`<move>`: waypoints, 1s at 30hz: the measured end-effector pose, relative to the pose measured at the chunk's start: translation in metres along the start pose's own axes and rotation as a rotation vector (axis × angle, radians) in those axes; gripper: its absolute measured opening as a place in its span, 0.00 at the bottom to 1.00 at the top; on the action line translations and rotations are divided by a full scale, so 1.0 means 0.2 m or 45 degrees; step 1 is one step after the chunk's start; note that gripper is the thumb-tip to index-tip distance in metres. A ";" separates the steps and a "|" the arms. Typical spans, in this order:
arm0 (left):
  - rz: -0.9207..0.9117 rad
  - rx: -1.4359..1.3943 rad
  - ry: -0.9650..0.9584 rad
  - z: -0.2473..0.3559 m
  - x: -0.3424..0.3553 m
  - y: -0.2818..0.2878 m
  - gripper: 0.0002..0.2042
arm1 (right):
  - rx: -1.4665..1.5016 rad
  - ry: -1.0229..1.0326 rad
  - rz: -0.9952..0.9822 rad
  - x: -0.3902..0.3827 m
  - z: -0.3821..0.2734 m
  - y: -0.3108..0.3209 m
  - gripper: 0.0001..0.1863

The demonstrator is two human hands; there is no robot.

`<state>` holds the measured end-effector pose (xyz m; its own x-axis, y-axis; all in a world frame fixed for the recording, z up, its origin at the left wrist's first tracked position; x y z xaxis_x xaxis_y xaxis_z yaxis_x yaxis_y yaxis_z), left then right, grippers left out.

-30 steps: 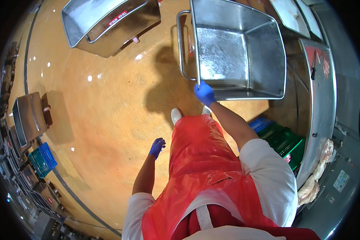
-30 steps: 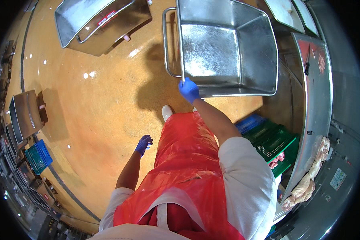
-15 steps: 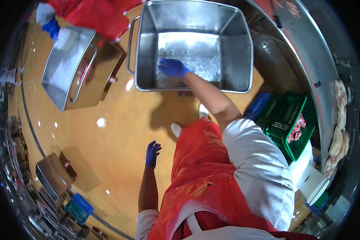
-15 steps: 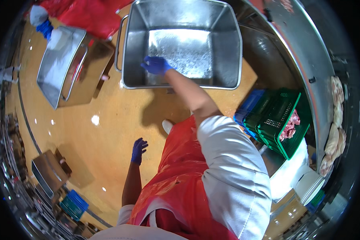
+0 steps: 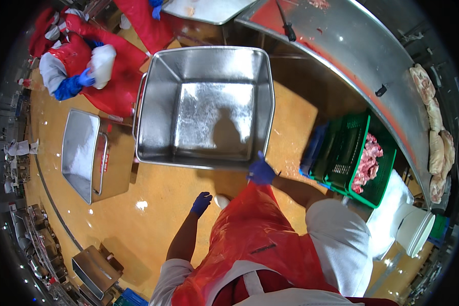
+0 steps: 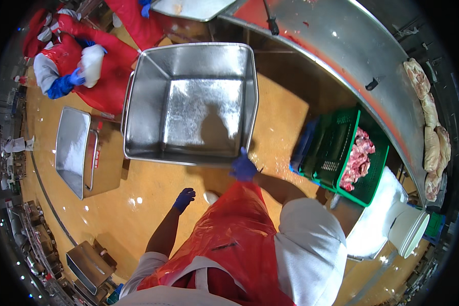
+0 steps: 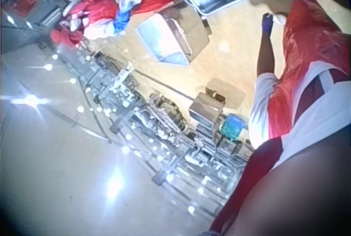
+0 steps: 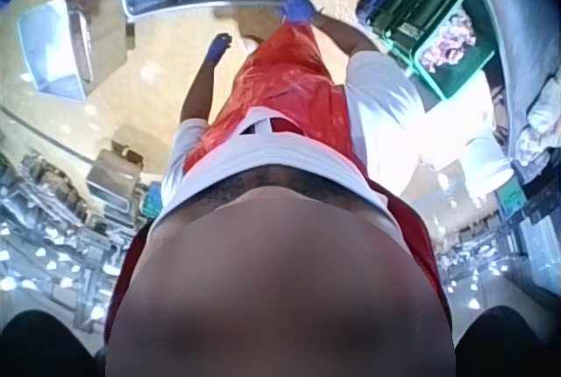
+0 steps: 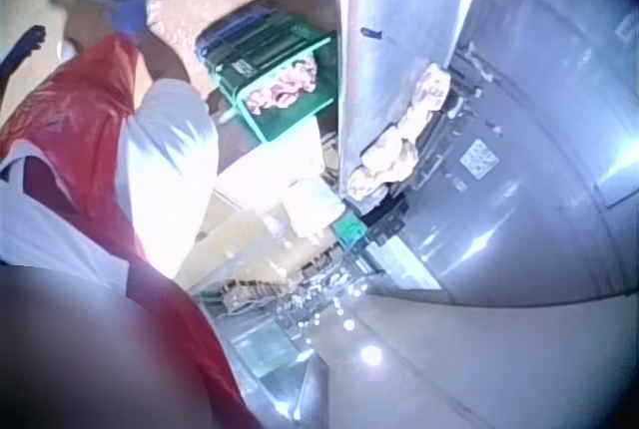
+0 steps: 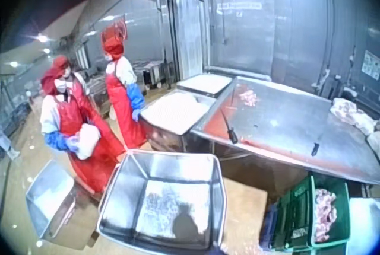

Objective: The person is cutting raw meat on a metal table using a knife. They are wearing blue gloves and a red apron. The person places the cut meat into a metal tray and then adds ice to the tray.

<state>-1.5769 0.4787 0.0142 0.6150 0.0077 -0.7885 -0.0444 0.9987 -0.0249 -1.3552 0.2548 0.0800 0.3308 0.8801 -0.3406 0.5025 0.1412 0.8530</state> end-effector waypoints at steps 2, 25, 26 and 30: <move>-0.038 -0.007 0.089 0.26 0.10 -0.09 0.27 | 0.084 0.022 0.109 0.01 -0.02 -0.09 0.33; 0.681 0.546 0.696 0.39 0.16 0.77 0.32 | -0.191 0.010 -0.388 0.23 0.94 0.64 0.45; 0.657 0.594 0.703 0.45 0.18 0.82 0.32 | -0.267 0.113 -0.363 0.17 0.97 0.58 0.45; 0.712 0.680 0.797 0.59 0.15 1.02 0.36 | -0.160 -0.110 -0.331 0.29 0.95 0.36 0.32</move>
<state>-1.4744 0.6886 0.0592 0.0808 0.6097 -0.7885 0.2538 0.7524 0.6078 -1.1485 0.2289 0.0459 0.2737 0.7660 -0.5817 0.4782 0.4165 0.7733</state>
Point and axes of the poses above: each hand's wrist, its own x-axis towards the middle knuckle, its own y-axis out of the back of the hand, z = x × y, the point moved 9 cm from there along x, towards the middle knuckle, and after that the axes turned 9 degrees about -z, right-handed, at the moved point
